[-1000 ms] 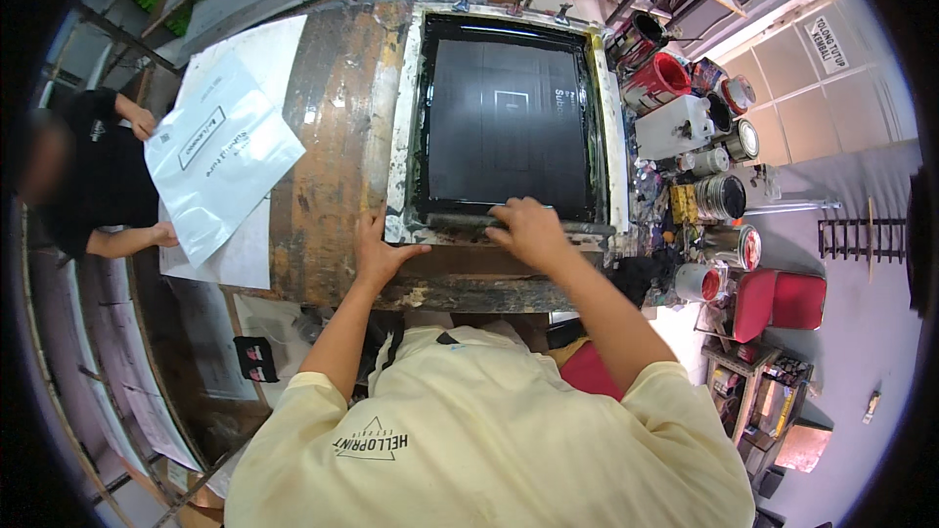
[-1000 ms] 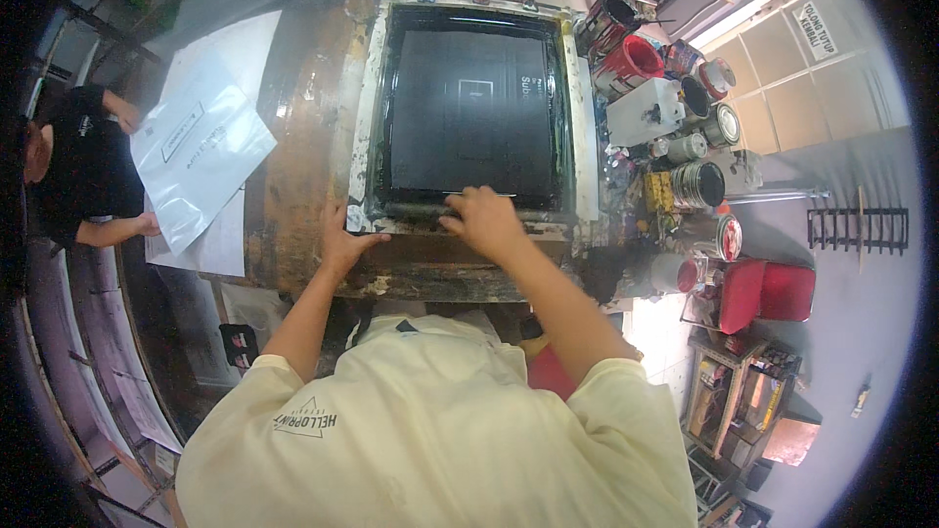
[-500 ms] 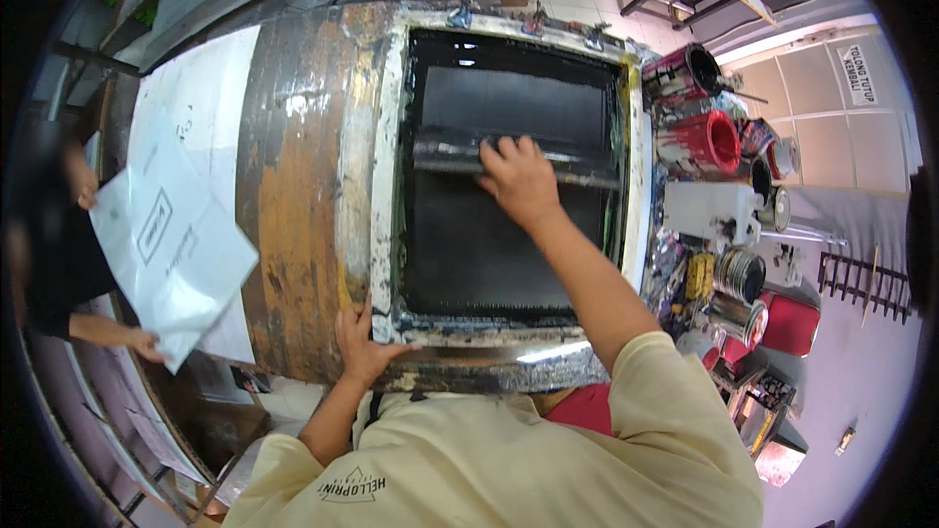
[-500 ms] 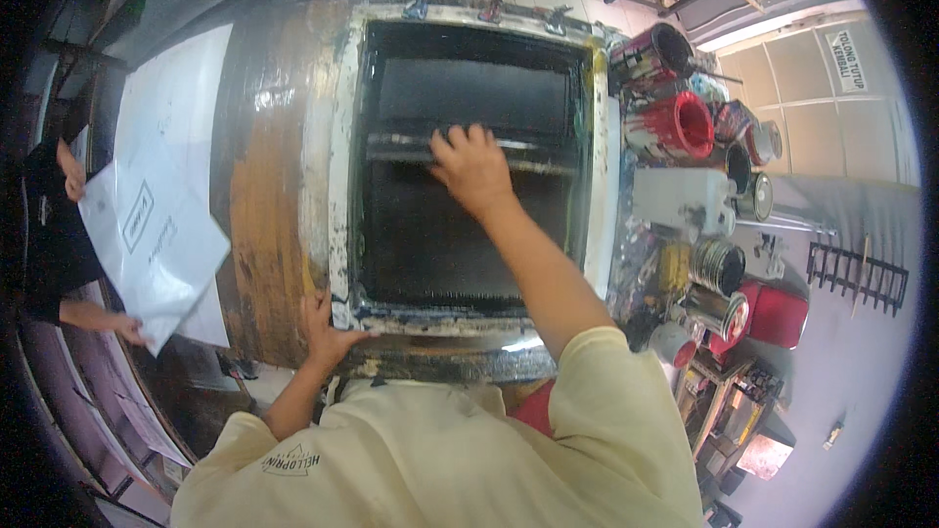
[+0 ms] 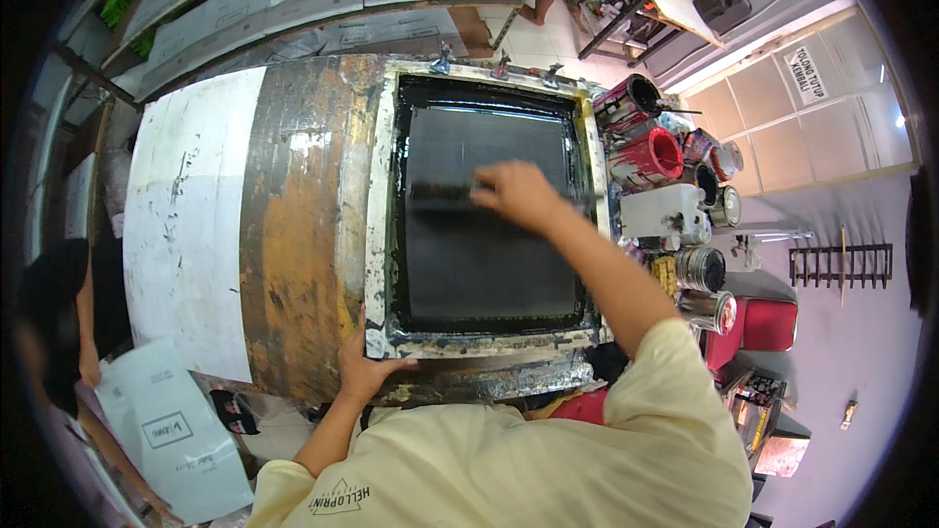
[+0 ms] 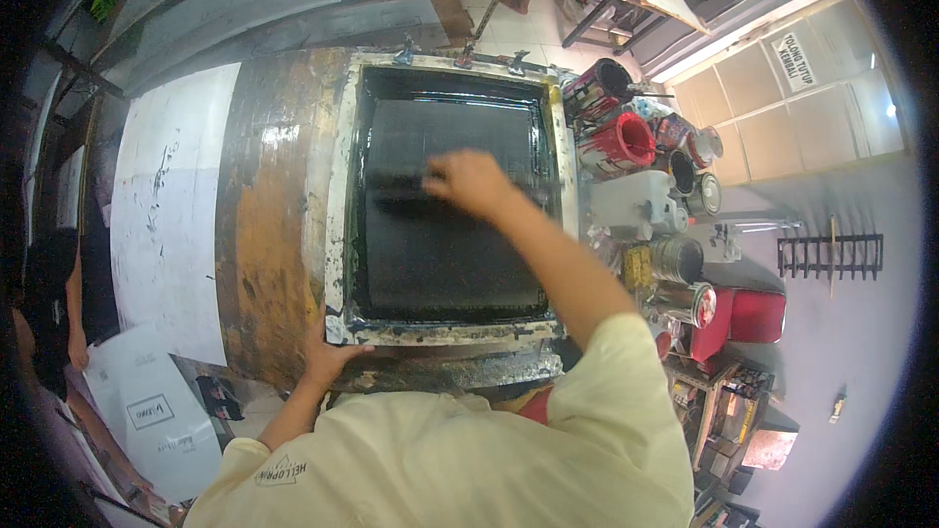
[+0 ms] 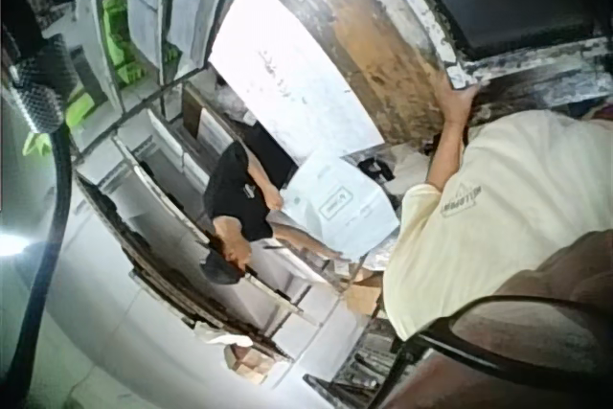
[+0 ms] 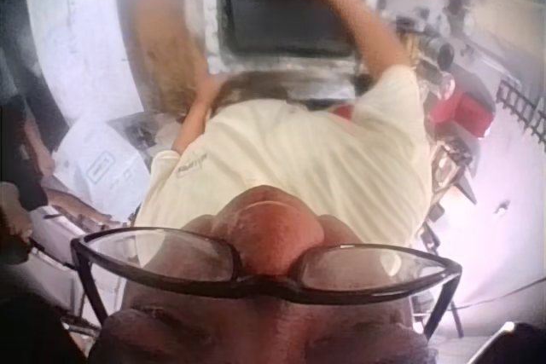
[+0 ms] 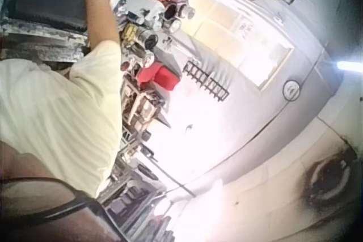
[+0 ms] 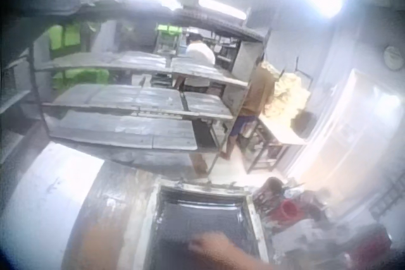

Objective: The person performs screen printing on white plastic mailers, then gathers several black shirts from a bag, organizes them on a shelf, and cleans the workspace.

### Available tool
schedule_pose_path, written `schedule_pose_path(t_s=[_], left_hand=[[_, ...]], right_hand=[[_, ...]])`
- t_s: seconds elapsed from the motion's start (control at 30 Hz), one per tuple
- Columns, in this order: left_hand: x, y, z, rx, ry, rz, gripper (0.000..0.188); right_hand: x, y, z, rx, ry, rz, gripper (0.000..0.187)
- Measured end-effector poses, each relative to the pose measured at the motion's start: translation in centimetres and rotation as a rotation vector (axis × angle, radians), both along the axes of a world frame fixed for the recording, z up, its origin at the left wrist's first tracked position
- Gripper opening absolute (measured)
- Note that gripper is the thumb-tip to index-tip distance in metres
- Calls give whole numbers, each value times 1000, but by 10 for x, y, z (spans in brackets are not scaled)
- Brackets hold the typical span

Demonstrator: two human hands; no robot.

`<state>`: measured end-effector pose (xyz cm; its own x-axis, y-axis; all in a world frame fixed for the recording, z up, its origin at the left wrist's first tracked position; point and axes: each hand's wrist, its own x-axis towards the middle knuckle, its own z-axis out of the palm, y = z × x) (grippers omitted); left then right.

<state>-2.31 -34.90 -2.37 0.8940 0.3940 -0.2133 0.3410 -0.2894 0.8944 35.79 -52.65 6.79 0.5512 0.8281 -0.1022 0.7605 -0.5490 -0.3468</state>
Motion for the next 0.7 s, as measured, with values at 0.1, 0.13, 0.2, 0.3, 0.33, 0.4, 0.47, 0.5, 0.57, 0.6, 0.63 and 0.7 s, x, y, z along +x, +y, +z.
schedule_pose_path(t_s=[0.1, 0.13, 0.2, 0.3, 0.33, 0.4, 0.47, 0.5, 0.57, 0.6, 0.63, 0.7], left_hand=[[1, 1, 4, -119, -33, 1, 119], [0, 1, 9, -81, -14, 11, 118], [2, 1, 26, 3, 20, 5, 116], [4, 1, 36, -154, -44, 57, 93], [6, 3, 42, -190, -42, 70, 87], [18, -3, 83, -229, -206, 122, 71], [36, -1, 120, -256, -351, 176, 70], [48, 3, 140, -230, -390, 212, 70], [79, 3, 186, -181, -557, 179, 76], [94, 15, 178, -180, -636, 107, 71], [103, 32, 158, -168, -716, 62, 66], [95, 53, 112, 55, -503, -99, 50]], right_hand=[[-112, -51, 10, 85, 39, -54, 32], [-141, -55, 31, -35, 119, -51, 34], [-187, -73, 37, 34, 80, -71, 32], [-223, -78, 54, -3, -53, -91, 32], [-232, -79, 63, 12, -149, -122, 32], [-238, -74, 85, 51, -340, -178, 33], [-230, -62, 117, 123, -482, -230, 35], [-216, -54, 132, 210, -558, -230, 36], [-172, -53, 164, 232, -658, -231, 33], [-159, -48, 184, 281, -721, -249, 32], [-145, -38, 200, 320, -706, -232, 33], [-130, -27, 223, 328, -768, -244, 37]])
